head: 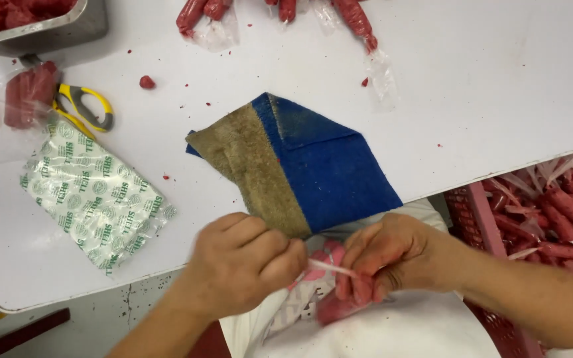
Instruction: Manually wrapping small red food tubes with pink ribbons on a production table.
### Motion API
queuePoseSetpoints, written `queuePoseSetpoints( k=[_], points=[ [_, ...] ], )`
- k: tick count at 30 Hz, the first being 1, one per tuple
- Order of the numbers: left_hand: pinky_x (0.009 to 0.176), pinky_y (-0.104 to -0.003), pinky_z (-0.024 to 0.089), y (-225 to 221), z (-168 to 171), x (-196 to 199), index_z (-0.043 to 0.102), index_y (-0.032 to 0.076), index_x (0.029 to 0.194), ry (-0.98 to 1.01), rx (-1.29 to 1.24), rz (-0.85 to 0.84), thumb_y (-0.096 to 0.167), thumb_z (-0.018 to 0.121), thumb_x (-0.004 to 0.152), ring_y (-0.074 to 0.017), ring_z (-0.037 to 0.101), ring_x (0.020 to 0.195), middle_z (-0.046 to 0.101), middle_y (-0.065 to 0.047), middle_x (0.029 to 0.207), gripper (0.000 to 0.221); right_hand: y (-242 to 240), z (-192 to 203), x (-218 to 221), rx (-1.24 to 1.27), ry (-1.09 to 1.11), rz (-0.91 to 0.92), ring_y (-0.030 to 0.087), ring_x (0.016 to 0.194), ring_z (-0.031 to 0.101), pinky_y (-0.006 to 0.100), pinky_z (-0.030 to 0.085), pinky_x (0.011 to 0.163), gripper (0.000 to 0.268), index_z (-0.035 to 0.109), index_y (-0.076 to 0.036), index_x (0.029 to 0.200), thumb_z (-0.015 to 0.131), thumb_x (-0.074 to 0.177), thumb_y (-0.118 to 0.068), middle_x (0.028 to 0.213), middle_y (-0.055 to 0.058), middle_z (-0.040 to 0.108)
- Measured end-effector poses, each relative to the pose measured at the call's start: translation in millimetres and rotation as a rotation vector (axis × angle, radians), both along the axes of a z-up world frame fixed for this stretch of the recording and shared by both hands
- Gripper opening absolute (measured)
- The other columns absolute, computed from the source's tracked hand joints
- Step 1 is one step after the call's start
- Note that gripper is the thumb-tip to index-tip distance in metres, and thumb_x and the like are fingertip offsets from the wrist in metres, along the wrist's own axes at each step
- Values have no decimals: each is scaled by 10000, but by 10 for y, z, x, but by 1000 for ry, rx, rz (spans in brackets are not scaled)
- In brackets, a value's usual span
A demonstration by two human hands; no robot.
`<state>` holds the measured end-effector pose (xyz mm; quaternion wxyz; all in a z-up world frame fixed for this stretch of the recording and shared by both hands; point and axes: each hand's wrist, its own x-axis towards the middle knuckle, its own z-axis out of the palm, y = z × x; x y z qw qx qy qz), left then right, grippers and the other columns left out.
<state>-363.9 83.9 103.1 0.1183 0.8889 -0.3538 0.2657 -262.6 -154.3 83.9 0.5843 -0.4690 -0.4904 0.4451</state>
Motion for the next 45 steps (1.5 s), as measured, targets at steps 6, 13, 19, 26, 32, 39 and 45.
queuePoseSetpoints(
  k=[6, 13, 19, 26, 32, 39, 45],
  points=[
    [672, -308, 554, -687, -1202, -99, 729, 115, 1062, 667, -1197, 198, 363, 582, 1003, -188, 735, 774, 752, -42, 901, 294, 408, -339, -217, 42, 898, -565, 229, 856, 693, 318, 568, 795, 66, 801, -18, 887, 788, 825, -39, 971, 154, 739],
    [409, -270, 416, -686, -536, 111, 516, 32, 1057, 936, -1788, -4, 282, 606, 981, -129, 406, 392, 464, -46, 502, 276, 700, -446, -43, 152, 271, -1030, 198, 1036, 588, 317, 520, 945, 60, 763, -79, 926, 738, 875, -97, 984, 91, 733],
    [521, -341, 400, -243, -49, 305, 602, 37, 831, 18, -584, 304, 25, 555, 982, -230, 472, 563, 542, -54, 722, 158, 453, -184, 253, 105, -249, -777, 338, 1367, 458, 392, 435, 1091, 91, 733, -158, 911, 662, 958, -189, 1016, -6, 748],
    [725, -364, 555, 37, -153, 422, 534, 36, 1133, 392, -572, 34, 439, 593, 943, -269, 637, 859, 593, -149, 1061, 449, 424, -36, 708, 31, -529, -155, 269, 1266, 452, 441, 270, 1153, 195, 749, -154, 922, 581, 989, -226, 1002, -23, 761],
    [620, -438, 553, -66, -627, 457, 579, 66, 924, 236, -505, 74, 450, 663, 899, -341, 629, 795, 560, -101, 906, 394, 507, 78, 646, -35, -519, -172, 350, 1129, 575, 498, 354, 1083, 139, 816, -109, 986, 712, 905, -154, 1015, 75, 798],
    [950, -439, 533, -511, -1056, 79, 606, 23, 1152, 325, -715, 387, 384, 755, 866, -339, 621, 1065, 622, -180, 1155, 484, 612, -644, 75, -82, -23, -875, 192, 1029, 736, 278, 621, 950, 170, 775, -52, 990, 772, 822, -23, 1045, 130, 777],
    [871, -301, 581, -496, -887, 339, 733, 110, 963, 88, -1206, 410, 86, 690, 940, -214, 638, 940, 635, -96, 1033, 55, 652, -903, -50, 219, -18, -1015, 251, 1007, 696, 369, 572, 1000, 244, 481, -57, 1022, 683, 895, -7, 952, 134, 670]
  ],
)
